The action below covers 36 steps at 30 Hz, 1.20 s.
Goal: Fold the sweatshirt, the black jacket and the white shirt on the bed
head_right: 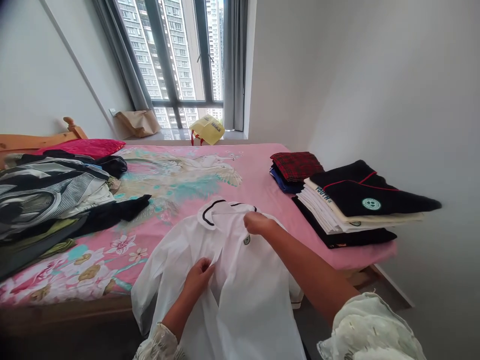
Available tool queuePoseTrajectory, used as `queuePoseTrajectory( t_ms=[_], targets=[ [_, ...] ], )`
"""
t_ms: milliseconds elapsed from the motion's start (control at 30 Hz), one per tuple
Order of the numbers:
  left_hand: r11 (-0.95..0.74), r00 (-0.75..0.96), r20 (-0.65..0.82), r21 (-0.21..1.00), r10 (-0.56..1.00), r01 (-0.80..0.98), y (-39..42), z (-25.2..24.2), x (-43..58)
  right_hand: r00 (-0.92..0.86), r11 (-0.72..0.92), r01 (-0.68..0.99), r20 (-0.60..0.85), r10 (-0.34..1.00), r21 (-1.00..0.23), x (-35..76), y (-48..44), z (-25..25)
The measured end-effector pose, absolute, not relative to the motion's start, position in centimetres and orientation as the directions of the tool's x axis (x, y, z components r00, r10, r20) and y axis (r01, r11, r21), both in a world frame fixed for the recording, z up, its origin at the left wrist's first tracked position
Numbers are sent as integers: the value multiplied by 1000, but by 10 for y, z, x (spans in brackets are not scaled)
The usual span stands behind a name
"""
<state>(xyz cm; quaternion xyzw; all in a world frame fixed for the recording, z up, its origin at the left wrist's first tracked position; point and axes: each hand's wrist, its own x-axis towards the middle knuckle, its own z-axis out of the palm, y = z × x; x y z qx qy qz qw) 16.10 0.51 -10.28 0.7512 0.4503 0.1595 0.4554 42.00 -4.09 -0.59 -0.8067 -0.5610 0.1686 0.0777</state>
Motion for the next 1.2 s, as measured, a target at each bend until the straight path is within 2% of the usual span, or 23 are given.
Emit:
queuePoseTrajectory(
  t_ms=[167, 333, 467, 533, 667, 900, 1067, 1200],
  targets=[
    [-156, 544, -145, 869, 827, 469, 5, -101, 160, 298, -206, 888, 175, 938, -411, 407, -39, -18],
    [-153, 542, -122, 888, 831, 434, 1, -96, 160, 206, -57, 894, 295, 933, -445, 384, -40, -44],
    [-120, 534, -126, 908, 836, 402, 0, -94, 160, 316, -35, 848, 450, 835, -529, 344, -59, -55],
    [-94, 528, -132, 921, 839, 379, 0, -94, 160, 355, -40, 820, 452, 819, -571, 318, -75, -61],
    [-20, 516, -154, 949, 843, 316, 0, -95, 162, 392, -130, 802, 348, 852, -583, 278, -104, -82],
    [81, 498, -187, 970, 847, 228, -8, -93, 167, 486, -278, 741, 203, 850, -612, 271, -112, -99],
    [33, 483, -139, 975, 864, 220, -13, -86, 169, 473, -261, 733, 196, 859, -628, 274, -108, -91],
    [-52, 486, -71, 970, 871, 236, -12, -78, 173, 469, -152, 673, 259, 844, -724, 272, -108, -87]
  ],
)
